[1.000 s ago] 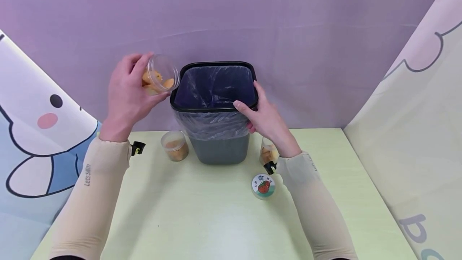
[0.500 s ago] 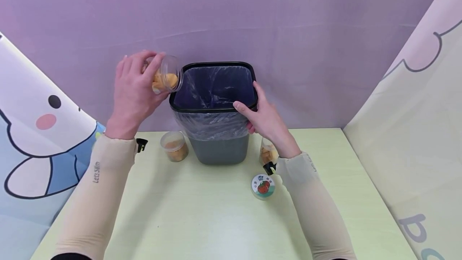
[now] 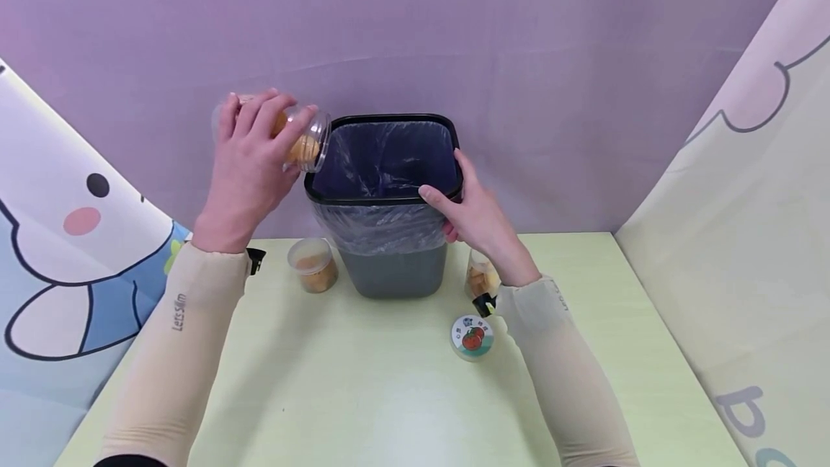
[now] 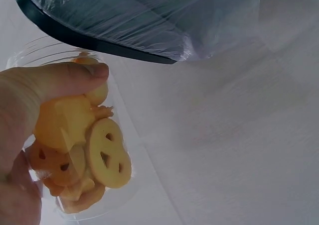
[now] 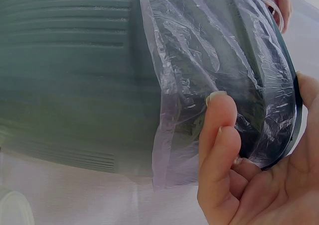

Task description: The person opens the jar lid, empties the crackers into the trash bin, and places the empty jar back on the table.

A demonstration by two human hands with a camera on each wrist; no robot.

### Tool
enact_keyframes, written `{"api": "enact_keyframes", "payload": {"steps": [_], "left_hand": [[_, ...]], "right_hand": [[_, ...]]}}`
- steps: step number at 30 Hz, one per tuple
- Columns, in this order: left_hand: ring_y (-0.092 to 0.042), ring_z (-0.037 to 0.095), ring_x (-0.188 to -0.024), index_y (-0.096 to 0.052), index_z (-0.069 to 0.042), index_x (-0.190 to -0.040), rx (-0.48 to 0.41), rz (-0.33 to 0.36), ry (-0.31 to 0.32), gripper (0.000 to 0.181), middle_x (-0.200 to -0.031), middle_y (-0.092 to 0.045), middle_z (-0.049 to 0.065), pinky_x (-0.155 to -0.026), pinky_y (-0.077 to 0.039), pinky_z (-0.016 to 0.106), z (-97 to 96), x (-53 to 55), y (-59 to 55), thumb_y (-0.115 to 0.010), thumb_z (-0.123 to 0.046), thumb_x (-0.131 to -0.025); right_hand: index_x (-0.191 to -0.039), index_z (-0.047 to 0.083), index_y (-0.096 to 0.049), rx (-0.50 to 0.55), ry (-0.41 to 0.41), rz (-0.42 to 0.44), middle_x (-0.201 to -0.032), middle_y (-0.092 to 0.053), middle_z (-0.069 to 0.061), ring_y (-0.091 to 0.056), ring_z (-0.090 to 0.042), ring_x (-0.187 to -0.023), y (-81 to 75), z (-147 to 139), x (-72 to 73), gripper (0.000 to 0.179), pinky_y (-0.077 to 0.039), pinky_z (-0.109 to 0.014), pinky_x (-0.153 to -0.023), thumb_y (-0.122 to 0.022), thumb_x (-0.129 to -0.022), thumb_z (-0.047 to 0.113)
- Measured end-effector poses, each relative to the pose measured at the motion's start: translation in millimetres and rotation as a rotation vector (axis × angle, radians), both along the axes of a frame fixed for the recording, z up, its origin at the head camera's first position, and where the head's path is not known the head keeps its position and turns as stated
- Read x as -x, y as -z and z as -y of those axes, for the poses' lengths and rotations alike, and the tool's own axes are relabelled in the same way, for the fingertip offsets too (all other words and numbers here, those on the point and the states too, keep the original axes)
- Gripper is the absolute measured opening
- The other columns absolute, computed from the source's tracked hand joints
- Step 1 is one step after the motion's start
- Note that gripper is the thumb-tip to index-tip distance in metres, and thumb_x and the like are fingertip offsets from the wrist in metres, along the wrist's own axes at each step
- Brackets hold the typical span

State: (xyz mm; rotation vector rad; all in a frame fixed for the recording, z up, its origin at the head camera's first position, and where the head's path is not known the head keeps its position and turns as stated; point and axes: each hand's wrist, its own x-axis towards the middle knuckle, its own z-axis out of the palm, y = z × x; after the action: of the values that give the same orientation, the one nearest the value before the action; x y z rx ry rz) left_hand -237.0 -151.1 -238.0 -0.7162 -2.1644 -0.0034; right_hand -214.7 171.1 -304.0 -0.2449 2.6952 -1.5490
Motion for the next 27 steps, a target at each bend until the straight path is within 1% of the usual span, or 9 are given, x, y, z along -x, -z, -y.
{"api": "enact_keyframes", "payload": {"steps": [2, 5, 8, 11, 14, 16, 20, 24, 27], "left_hand": [[-0.035, 0.032, -0.137, -0.053, -0.017, -0.140, 0.024, 0.001, -0.010, 0.074, -0.139, -0.048, 0.015, -0.119, -0.011, 0.051, -0.7, 0.7, 0.0, -0.083, -0.003, -0.074], [-0.034, 0.032, -0.138, -0.053, -0.018, -0.140, 0.055, -0.001, -0.022, 0.073, -0.140, -0.047, 0.015, -0.119, -0.009, 0.052, -1.9, 1.8, 0.5, -0.081, -0.001, -0.074], [-0.036, 0.032, -0.137, -0.054, -0.018, -0.138, 0.073, -0.027, -0.017, 0.065, -0.139, -0.049, 0.015, -0.119, -0.012, 0.053, -3.2, 3.6, 2.5, -0.073, 0.004, -0.080], [-0.038, 0.031, -0.136, -0.058, -0.018, -0.136, 0.076, -0.052, -0.001, 0.057, -0.136, -0.052, 0.014, -0.118, -0.014, 0.054, -4.3, 5.1, 3.8, -0.062, 0.008, -0.085], [-0.039, 0.030, -0.136, -0.060, -0.018, -0.135, 0.094, -0.058, 0.007, 0.056, -0.136, -0.053, 0.014, -0.118, -0.015, 0.054, -5.1, 5.3, 3.9, -0.057, 0.011, -0.087], [-0.037, 0.030, -0.137, -0.059, -0.018, -0.136, 0.116, -0.048, 0.004, 0.057, -0.137, -0.051, 0.014, -0.118, -0.013, 0.054, -5.3, 4.5, 3.3, -0.055, 0.012, -0.087], [-0.036, 0.031, -0.137, -0.058, -0.018, -0.135, 0.152, -0.051, 0.009, 0.056, -0.137, -0.050, 0.015, -0.119, -0.011, 0.053, -6.9, 3.1, 1.8, -0.049, 0.014, -0.090], [-0.036, 0.032, -0.136, -0.057, -0.018, -0.135, 0.210, -0.073, 0.006, 0.055, -0.136, -0.049, 0.015, -0.119, -0.010, 0.052, -9.7, 1.2, 0.9, -0.048, 0.016, -0.093], [-0.035, 0.032, -0.136, -0.055, -0.018, -0.137, 0.260, -0.084, -0.011, 0.056, -0.137, -0.047, 0.015, -0.119, -0.011, 0.052, -11.7, -0.6, 0.4, -0.050, 0.016, -0.093]], "right_hand": [[-0.159, 0.039, -0.005, 0.001, -0.001, 0.001, -0.073, -0.069, -0.015, -0.068, -0.029, -0.061, -0.1, 0, -0.1, 0.099, -0.058, -0.038, -0.059, -0.058, -0.084, 0.074], [-0.159, 0.038, -0.004, 0.003, -0.005, -0.001, -0.074, -0.069, -0.016, -0.068, -0.029, -0.062, -0.1, 0, -0.4, 0.097, -0.058, -0.038, -0.058, -0.058, -0.086, 0.071], [-0.159, 0.037, -0.003, -0.002, -0.012, -0.010, -0.074, -0.069, -0.017, -0.068, -0.029, -0.062, -0.2, 0, -0.1, 0.095, -0.057, -0.038, -0.057, -0.058, -0.088, 0.068], [-0.159, 0.038, -0.004, -0.003, -0.009, -0.011, -0.074, -0.069, -0.016, -0.068, -0.029, -0.062, -0.4, 0, 0.3, 0.097, -0.057, -0.038, -0.058, -0.059, -0.087, 0.070], [-0.159, 0.038, -0.005, -0.001, -0.006, -0.009, -0.074, -0.069, -0.015, -0.068, -0.029, -0.062, -0.4, 1, 0.6, 0.098, -0.058, -0.039, -0.058, -0.058, -0.084, 0.073], [-0.159, 0.039, -0.006, 0.002, -0.002, -0.006, -0.074, -0.069, -0.015, -0.068, -0.029, -0.062, -0.3, 2, 0.7, 0.099, -0.058, -0.039, -0.059, -0.059, -0.083, 0.075], [-0.159, 0.040, -0.006, 0.008, -0.005, -0.006, -0.074, -0.069, -0.015, -0.068, -0.029, -0.062, -0.1, 3, 1.3, 0.099, -0.058, -0.039, -0.058, -0.059, -0.083, 0.075], [-0.159, 0.040, -0.006, 0.016, -0.009, -0.003, -0.073, -0.069, -0.015, -0.068, -0.030, -0.062, 0.4, 3, 1.1, 0.098, -0.058, -0.041, -0.059, -0.059, -0.084, 0.073], [-0.159, 0.040, -0.005, 0.018, -0.009, -0.001, -0.073, -0.069, -0.015, -0.068, -0.030, -0.062, 0.8, 3, 1.0, 0.097, -0.058, -0.043, -0.061, -0.059, -0.084, 0.072]]}}
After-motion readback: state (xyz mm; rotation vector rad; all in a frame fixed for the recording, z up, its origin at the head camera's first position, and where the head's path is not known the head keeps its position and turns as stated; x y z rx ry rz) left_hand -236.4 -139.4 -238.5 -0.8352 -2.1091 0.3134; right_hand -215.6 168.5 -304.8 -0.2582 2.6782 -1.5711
